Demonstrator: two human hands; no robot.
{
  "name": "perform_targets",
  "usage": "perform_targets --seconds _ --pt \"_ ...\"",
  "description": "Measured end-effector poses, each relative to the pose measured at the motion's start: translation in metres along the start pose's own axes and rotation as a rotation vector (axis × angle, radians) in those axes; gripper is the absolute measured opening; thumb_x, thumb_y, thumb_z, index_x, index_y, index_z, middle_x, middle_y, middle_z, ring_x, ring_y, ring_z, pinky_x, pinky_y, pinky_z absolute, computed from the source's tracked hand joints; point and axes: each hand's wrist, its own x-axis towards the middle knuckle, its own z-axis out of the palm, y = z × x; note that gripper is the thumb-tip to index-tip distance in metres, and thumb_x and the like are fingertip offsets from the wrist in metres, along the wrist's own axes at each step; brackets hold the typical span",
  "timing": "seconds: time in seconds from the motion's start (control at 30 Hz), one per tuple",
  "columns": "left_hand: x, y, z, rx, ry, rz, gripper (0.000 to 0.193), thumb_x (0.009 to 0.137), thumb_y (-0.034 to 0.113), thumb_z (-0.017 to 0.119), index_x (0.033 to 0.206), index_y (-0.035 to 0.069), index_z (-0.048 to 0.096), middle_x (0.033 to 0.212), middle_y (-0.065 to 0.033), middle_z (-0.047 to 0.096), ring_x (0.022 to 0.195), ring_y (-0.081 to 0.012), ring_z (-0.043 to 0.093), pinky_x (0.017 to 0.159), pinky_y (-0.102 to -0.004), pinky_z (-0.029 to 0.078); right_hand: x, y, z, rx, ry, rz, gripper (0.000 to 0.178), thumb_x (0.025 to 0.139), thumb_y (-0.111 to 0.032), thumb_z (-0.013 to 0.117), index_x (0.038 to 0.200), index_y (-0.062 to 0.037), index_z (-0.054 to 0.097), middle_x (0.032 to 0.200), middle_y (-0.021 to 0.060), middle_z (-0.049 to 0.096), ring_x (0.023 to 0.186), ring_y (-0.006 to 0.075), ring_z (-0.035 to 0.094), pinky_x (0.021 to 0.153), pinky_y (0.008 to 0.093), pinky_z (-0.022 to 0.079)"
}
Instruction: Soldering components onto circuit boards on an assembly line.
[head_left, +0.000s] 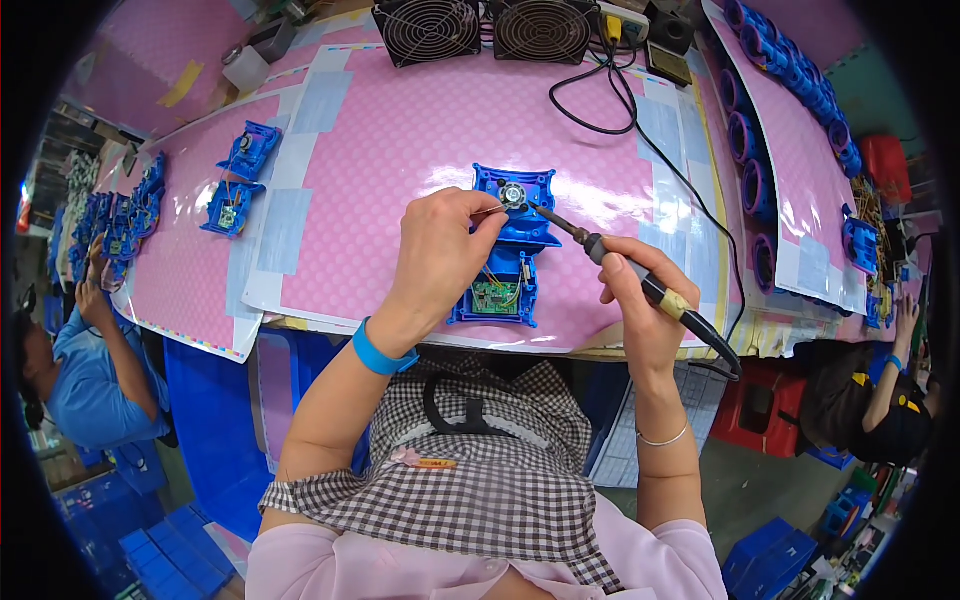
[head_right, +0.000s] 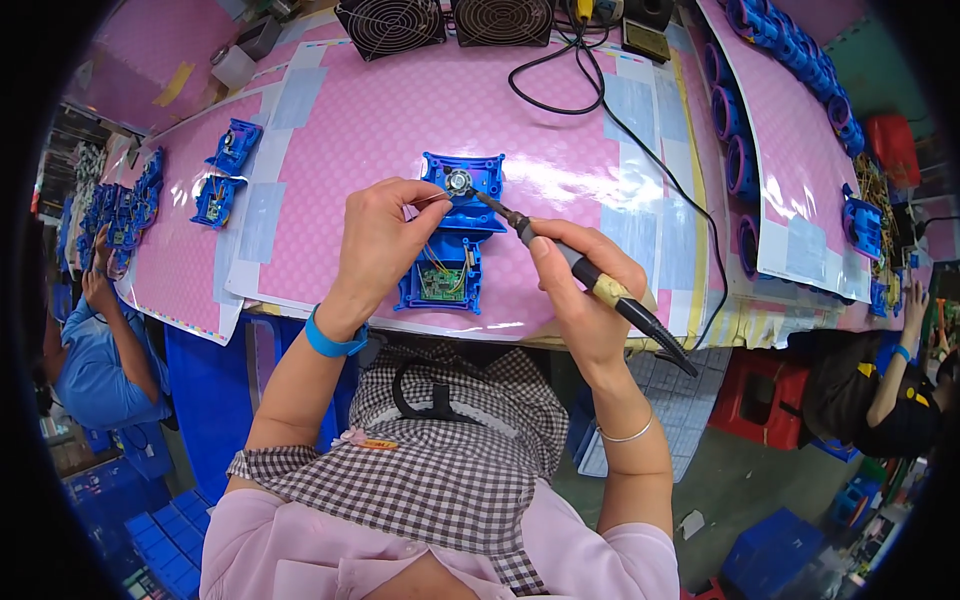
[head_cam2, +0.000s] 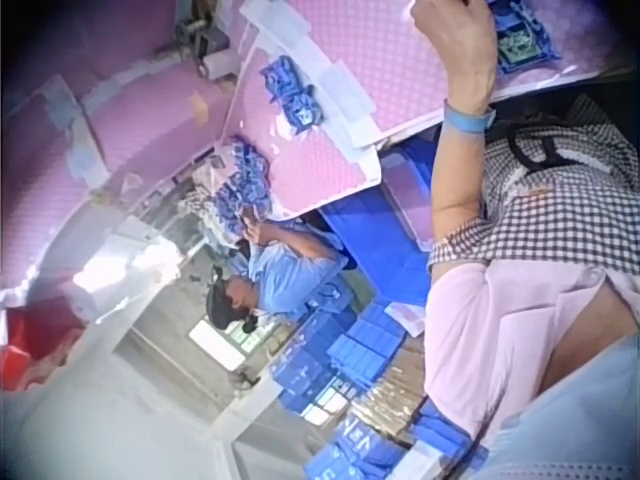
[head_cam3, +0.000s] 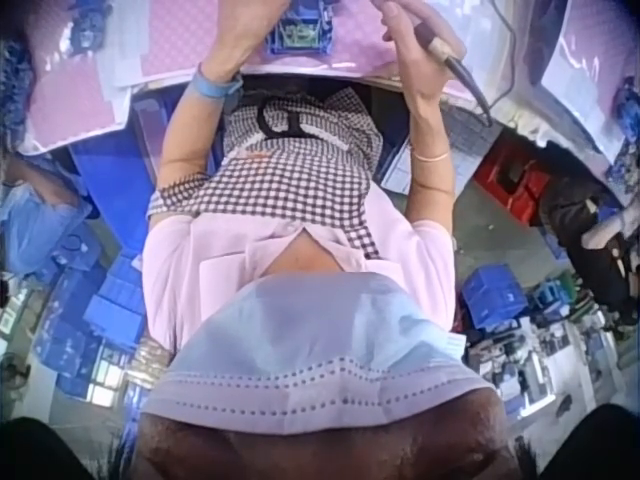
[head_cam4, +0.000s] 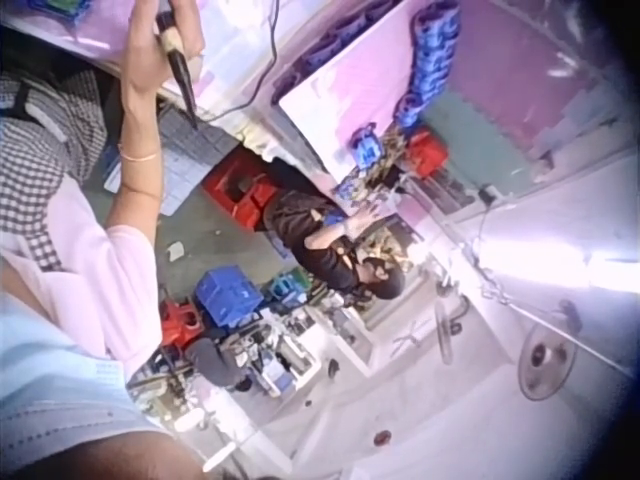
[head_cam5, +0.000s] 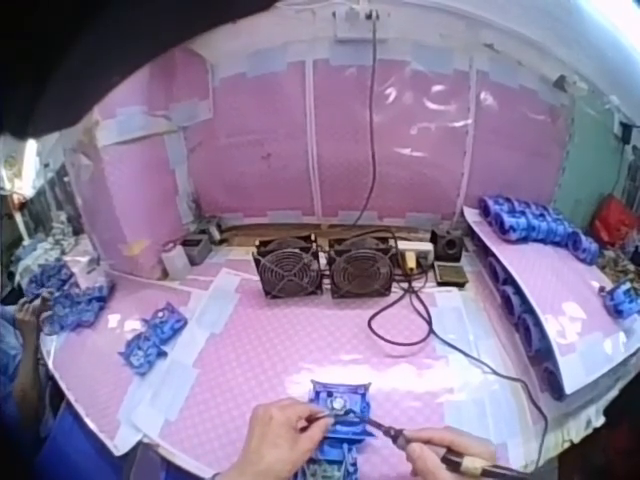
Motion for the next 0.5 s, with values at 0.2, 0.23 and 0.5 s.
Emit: perform_targets --seconds 0.2,0.23,0.5 --pt "0.000 0.003 0.001 -0.020 0.005 0.006 0.013 0.077 0.009 0.071 0.085 -0.001 0.071 0.078 -0.0160 0.068 0.070 -0.0284 0.067 0.065 -0.0364 0.052 -0.003 0.001 -0.011 0.014 0.045 0.027 0.019 0.087 -0.005 0.064 0.102 0.0065 0.067 0.074 0.0101 0.065 0.059 0.0119 0.058 0.056 0.0218 0.045" --pt "0.000 0.003 0.001 -0.013 0.006 0.016 0.013 0.077 0.009 0.071 0.086 -0.001 0.071 0.078 -0.0160 0.068 0.070 -0.0282 0.067 0.066 -0.0363 0.052 -0.004 0.002 -0.012 0.014 0.062 0.036 0.019 0.087 -0.005 0.064 0.102 0.0065 0.067 0.074 0.0102 0.065 0.059 0.0120 0.059 0.056 0.0218 0.045" --pt "0.002 0.001 0.000 -0.013 0.005 0.013 0.014 0.077 0.009 0.070 0.087 -0.001 0.071 0.079 -0.0164 0.069 0.072 -0.0282 0.068 0.066 -0.0360 0.052 -0.004 0.006 -0.025 0.063 0.160 0.012 0.019 0.088 -0.007 0.064 0.102 0.0065 0.067 0.077 0.0112 0.066 0.062 0.0123 0.059 0.056 0.0229 0.046"
